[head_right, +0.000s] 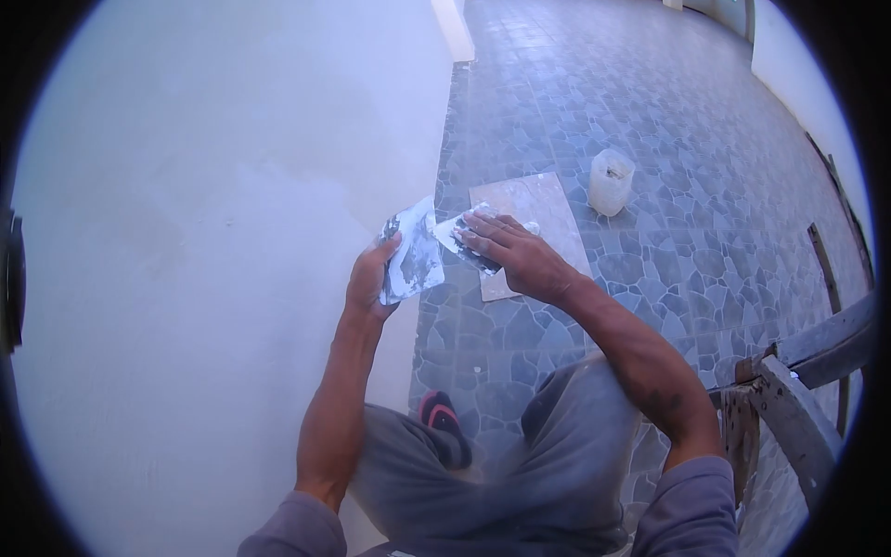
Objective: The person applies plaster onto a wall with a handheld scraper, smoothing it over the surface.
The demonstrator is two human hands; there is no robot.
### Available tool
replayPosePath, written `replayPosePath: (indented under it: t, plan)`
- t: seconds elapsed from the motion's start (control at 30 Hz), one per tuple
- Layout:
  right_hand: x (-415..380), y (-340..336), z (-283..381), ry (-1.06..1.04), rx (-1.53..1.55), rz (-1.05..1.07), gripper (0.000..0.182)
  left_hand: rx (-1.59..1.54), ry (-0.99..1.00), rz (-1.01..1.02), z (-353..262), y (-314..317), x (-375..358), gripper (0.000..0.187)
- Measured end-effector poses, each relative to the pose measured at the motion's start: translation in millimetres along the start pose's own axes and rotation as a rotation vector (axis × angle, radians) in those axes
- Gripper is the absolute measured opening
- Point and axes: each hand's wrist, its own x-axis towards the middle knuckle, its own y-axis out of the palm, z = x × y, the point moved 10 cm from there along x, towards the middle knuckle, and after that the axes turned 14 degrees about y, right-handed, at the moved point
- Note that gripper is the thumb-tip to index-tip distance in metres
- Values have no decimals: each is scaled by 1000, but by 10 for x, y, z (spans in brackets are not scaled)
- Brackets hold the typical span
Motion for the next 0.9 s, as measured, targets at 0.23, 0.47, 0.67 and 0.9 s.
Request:
replayPosePath:
  t: [0.23,0.47,0.67,0.9]
  plan:
    - [-265,245,-478,263,78,181,61,73,81,-18,-111,125,14,42]
    - [-249,149,-601,327,245,103,45,487,173,-156,-318,19,-193,39]
    - [-230,39,-512,434,349,176,32,535,261,-193,-433,-65,-317,35]
    - [-153,37,-374,370,410,99,32,595,337,-200,-493,-230,-300,30]
